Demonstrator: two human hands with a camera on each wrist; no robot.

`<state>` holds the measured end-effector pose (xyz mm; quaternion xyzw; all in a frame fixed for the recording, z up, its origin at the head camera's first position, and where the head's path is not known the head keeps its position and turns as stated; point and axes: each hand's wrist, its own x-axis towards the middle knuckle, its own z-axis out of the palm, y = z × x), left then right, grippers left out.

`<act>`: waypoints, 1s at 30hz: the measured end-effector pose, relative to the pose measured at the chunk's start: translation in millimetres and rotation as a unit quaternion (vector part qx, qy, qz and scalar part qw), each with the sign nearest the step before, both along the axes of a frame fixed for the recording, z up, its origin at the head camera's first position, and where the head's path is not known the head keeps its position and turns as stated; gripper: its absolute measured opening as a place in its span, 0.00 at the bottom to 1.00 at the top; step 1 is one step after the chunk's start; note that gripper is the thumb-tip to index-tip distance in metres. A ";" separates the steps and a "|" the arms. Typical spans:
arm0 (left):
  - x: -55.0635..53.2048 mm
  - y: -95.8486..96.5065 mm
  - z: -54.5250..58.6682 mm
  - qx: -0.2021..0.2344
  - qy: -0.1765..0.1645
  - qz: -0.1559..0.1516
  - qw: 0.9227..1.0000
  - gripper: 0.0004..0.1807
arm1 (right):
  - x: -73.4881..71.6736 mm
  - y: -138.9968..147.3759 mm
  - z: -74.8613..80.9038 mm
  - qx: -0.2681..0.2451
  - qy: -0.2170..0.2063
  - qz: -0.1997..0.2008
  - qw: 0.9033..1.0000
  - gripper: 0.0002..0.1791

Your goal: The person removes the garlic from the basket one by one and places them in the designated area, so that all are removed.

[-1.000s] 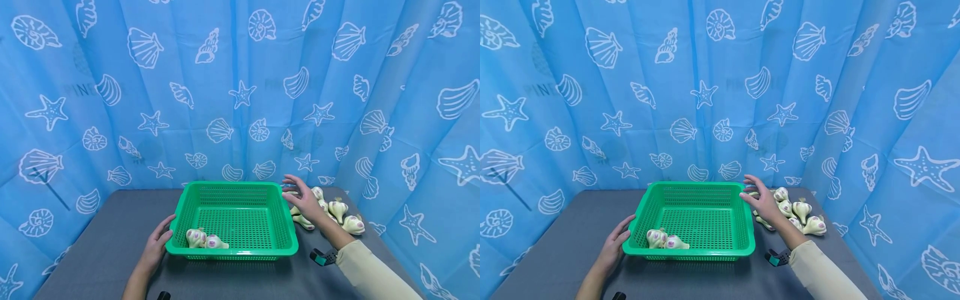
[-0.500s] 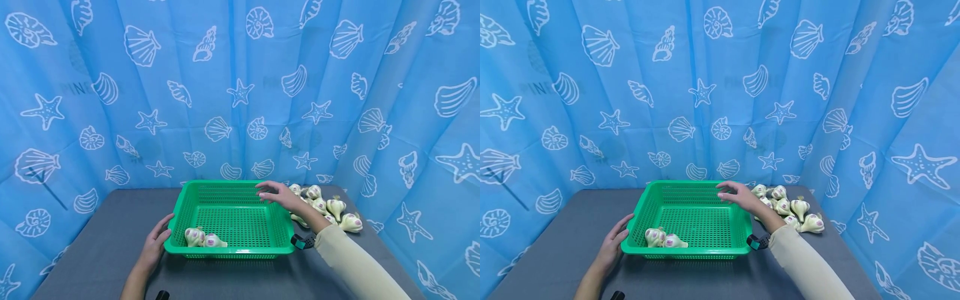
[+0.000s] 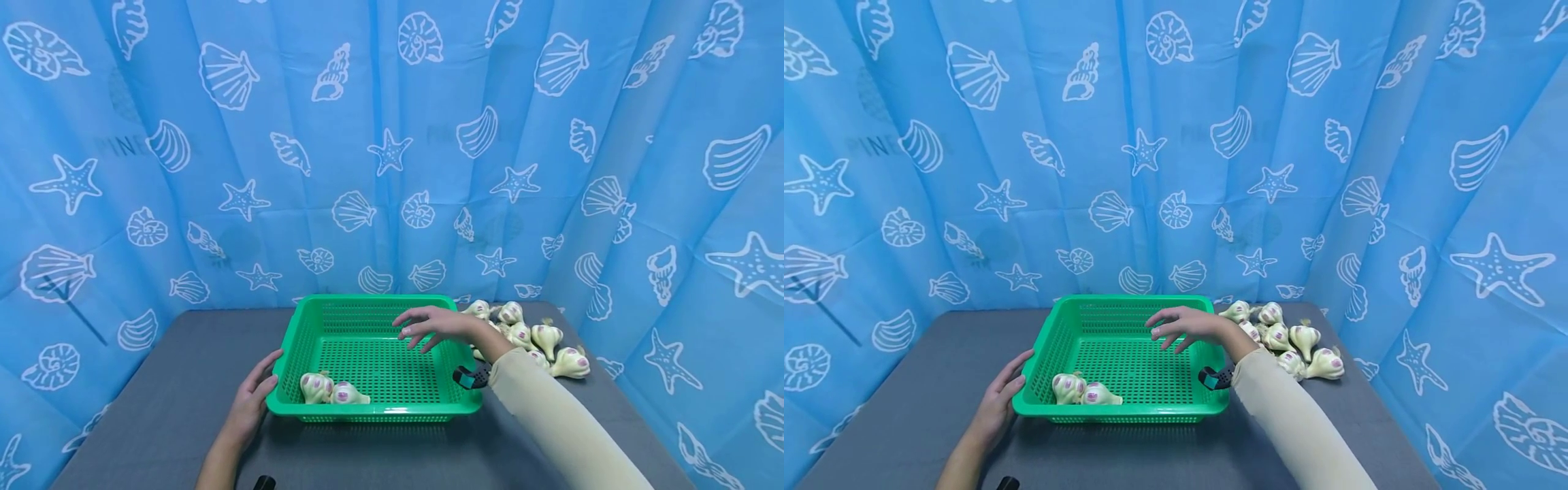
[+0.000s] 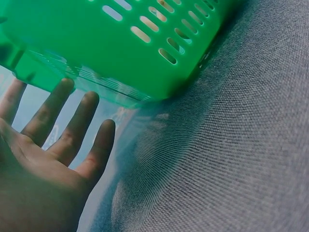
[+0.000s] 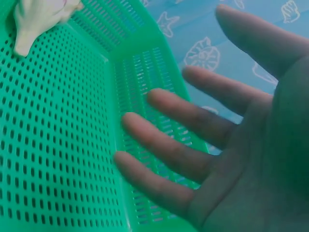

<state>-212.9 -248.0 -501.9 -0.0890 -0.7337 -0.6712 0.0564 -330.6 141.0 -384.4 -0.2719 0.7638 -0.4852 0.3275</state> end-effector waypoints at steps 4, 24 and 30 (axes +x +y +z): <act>0.3 0.2 1.1 0.001 -0.018 0.003 1.000 0.27 | -1.8 -8.3 -2.6 0.016 -0.049 0.022 0.998 0.24; 1.3 -0.5 2.0 0.016 -0.017 0.001 1.000 0.27 | -4.0 -54.7 -14.6 0.069 -0.139 0.089 0.984 0.29; 1.1 -0.9 0.8 0.012 -0.001 -0.002 1.000 0.27 | -1.8 -68.4 -17.3 0.087 -0.162 0.102 0.978 0.30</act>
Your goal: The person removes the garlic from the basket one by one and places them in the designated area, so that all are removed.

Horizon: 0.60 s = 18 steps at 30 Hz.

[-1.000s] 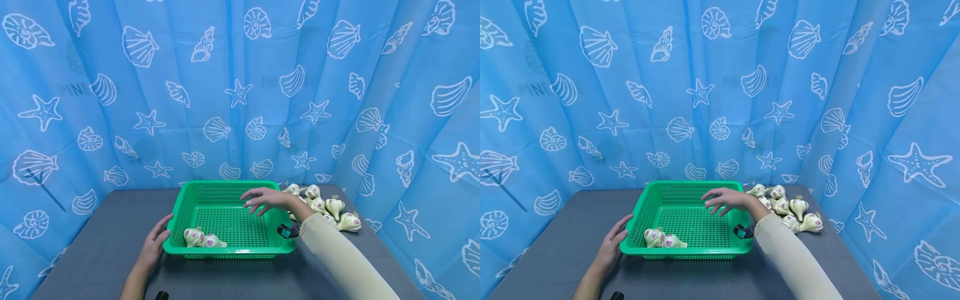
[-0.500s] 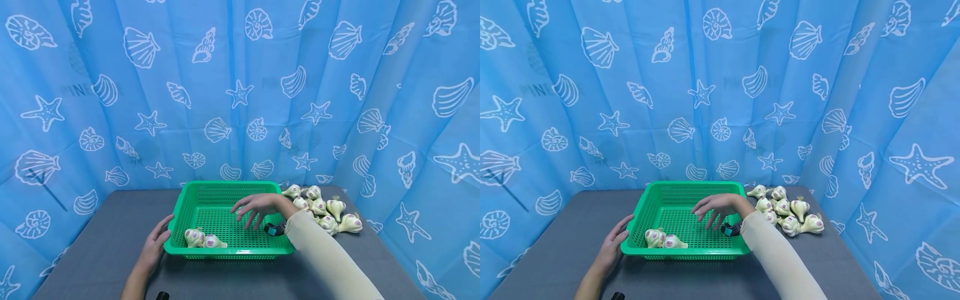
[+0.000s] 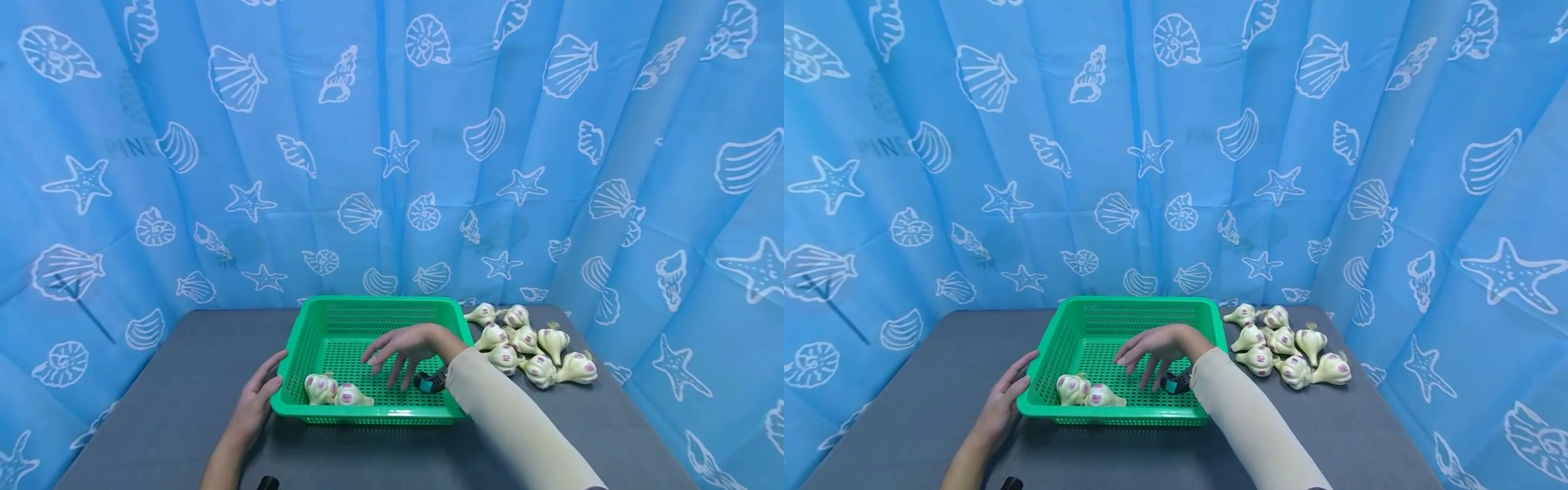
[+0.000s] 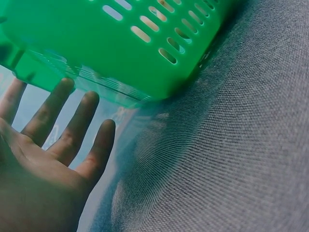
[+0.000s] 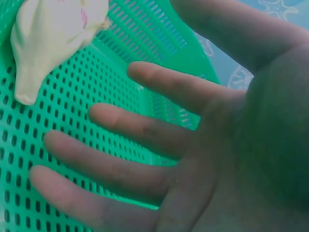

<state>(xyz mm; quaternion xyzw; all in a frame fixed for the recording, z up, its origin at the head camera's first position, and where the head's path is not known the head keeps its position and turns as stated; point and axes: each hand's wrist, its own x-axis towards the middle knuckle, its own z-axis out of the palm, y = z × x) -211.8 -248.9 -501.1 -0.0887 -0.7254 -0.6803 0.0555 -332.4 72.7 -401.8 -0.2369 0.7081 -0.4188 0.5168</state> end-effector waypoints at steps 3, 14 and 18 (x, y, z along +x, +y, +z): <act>-0.2 -0.7 -1.0 -0.005 0.016 -0.004 1.000 0.26 | 0.3 -6.9 -1.8 0.015 -0.013 0.007 1.000 0.30; -2.2 -2.6 -2.9 -0.013 0.035 -0.008 0.999 0.26 | 2.9 -28.3 -12.6 0.025 -0.023 0.012 0.999 0.27; -1.8 -2.2 -3.5 -0.010 0.033 -0.012 0.999 0.26 | 5.9 -34.8 -14.6 0.035 -0.014 0.015 0.999 0.25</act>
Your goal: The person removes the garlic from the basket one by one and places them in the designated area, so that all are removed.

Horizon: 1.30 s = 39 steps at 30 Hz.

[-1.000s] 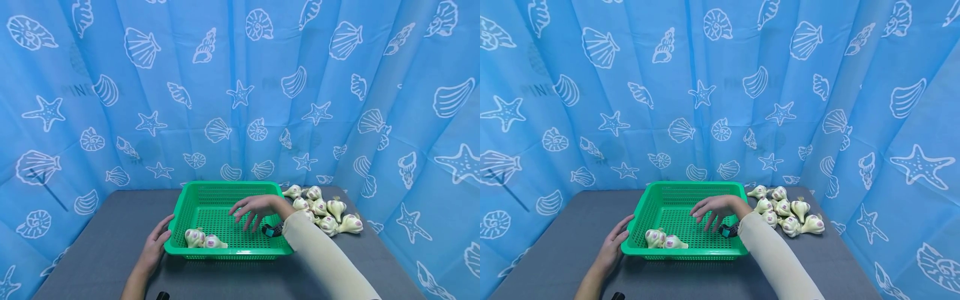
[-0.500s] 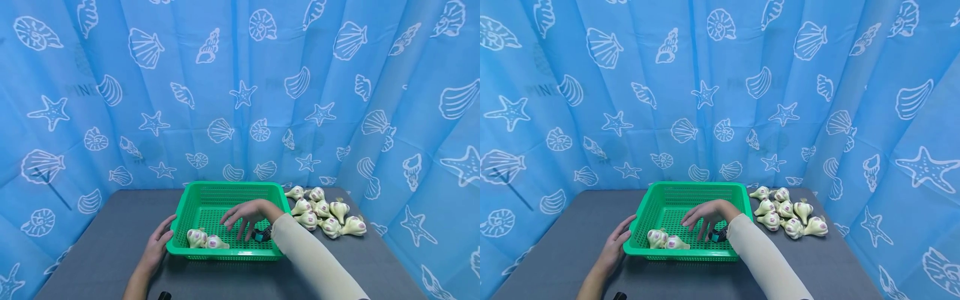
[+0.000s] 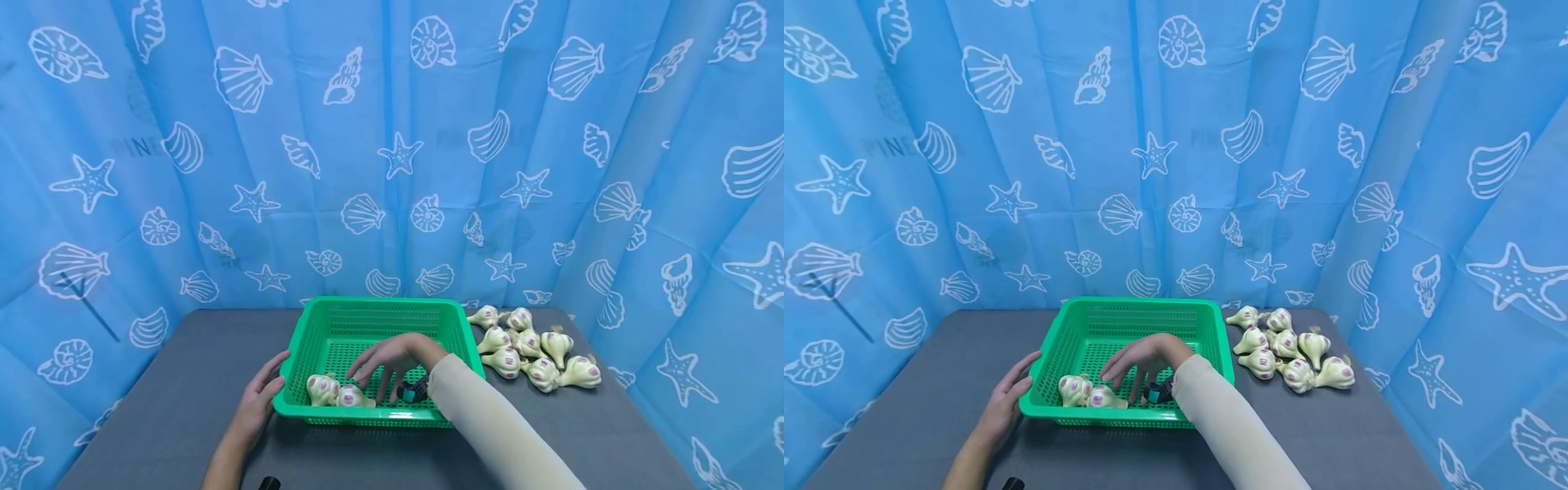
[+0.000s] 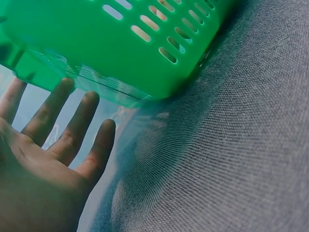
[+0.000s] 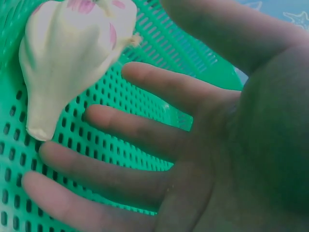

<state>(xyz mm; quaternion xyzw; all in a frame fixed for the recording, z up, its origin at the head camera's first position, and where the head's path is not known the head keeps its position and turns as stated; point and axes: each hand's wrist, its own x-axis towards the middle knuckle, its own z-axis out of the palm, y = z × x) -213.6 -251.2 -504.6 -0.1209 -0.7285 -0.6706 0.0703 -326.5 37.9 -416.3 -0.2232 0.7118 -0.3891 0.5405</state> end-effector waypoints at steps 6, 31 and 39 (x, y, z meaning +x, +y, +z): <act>0.2 0.3 -1.5 -0.007 0.011 0.005 1.000 0.26 | 3.1 -10.8 -1.5 0.021 0.015 0.018 1.000 0.21; 1.7 1.5 0.9 -0.016 0.003 0.017 1.000 0.26 | 9.6 -23.7 -0.4 0.053 0.036 0.042 0.997 0.12; 1.9 2.4 1.8 -0.016 0.000 0.017 1.000 0.26 | 11.6 -23.5 -0.8 0.046 0.061 0.059 0.995 0.10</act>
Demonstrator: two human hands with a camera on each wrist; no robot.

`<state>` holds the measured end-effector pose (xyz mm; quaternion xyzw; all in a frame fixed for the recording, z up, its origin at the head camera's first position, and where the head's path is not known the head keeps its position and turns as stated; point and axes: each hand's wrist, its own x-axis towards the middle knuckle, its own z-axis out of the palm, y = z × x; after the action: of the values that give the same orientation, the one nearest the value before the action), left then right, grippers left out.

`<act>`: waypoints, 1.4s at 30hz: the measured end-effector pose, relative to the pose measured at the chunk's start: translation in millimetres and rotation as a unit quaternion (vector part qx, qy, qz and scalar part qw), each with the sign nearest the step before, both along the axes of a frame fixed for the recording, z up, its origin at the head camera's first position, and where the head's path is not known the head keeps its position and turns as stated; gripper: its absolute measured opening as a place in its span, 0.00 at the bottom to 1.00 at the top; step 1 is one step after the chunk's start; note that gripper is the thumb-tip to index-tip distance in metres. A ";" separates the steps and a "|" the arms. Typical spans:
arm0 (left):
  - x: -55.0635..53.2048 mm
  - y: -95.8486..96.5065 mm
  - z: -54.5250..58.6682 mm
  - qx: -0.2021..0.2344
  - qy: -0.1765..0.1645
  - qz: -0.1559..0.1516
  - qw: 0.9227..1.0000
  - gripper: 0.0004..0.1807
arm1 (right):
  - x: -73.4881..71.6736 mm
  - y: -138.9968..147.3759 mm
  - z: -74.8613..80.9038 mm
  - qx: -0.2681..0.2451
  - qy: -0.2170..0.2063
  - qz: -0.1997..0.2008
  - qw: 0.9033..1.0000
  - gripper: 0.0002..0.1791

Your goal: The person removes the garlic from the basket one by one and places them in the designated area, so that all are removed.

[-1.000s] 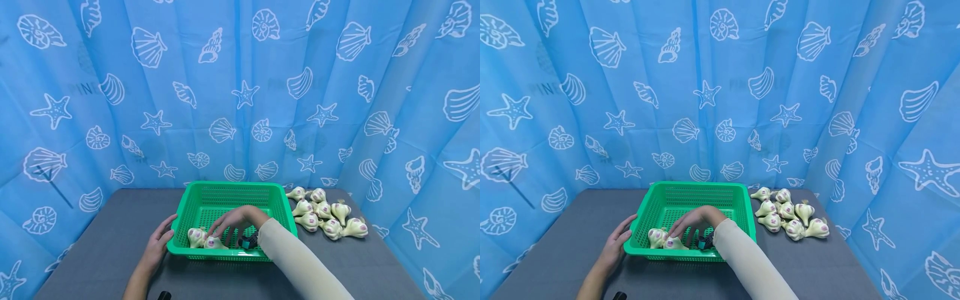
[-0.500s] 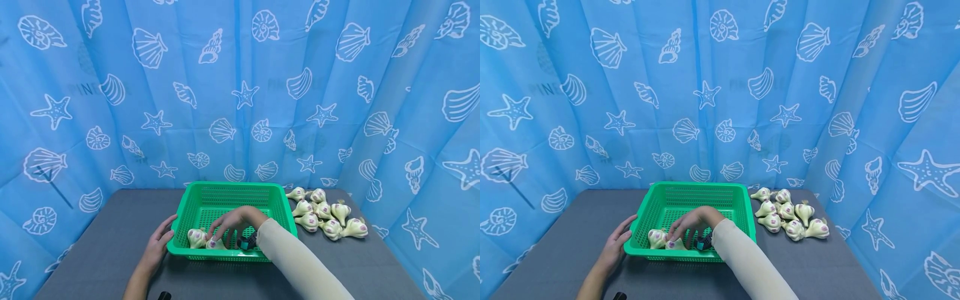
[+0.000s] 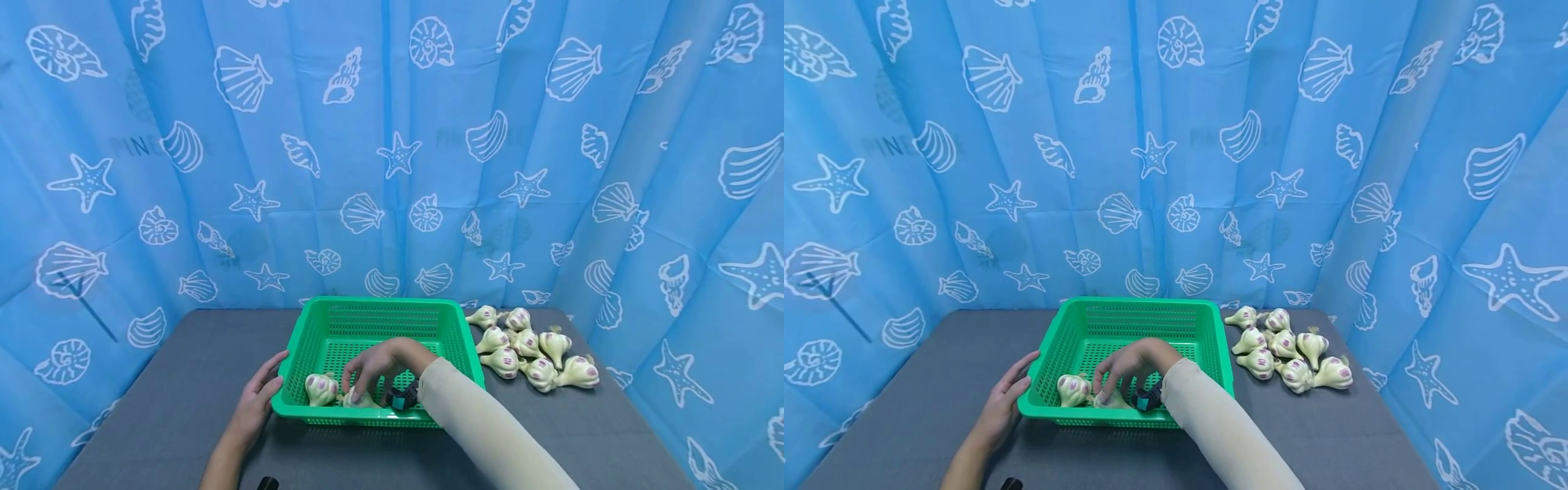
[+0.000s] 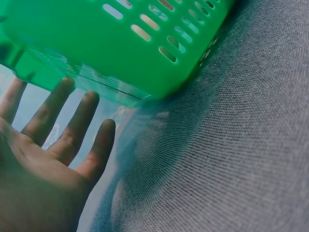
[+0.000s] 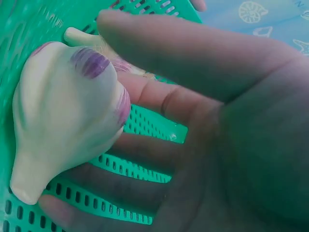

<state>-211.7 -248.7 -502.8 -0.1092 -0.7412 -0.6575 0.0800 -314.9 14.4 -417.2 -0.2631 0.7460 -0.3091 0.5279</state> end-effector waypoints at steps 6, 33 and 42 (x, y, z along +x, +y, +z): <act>1.4 0.8 1.7 -0.005 -0.013 0.009 1.000 0.26 | 2.7 0.2 1.0 0.001 0.009 0.004 1.000 0.13; -0.6 0.1 1.6 0.011 -0.012 -0.001 1.000 0.26 | -3.7 28.2 19.9 -0.104 0.068 -0.019 0.992 0.16; -1.2 1.5 3.3 0.022 -0.026 -0.006 0.999 0.27 | -1.5 51.2 34.0 -0.154 0.137 -0.047 0.977 0.16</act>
<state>-212.9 -247.2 -499.5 -0.0950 -0.7273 -0.6771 0.0593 -316.4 65.5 -383.2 -0.3455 0.7661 -0.4062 0.3588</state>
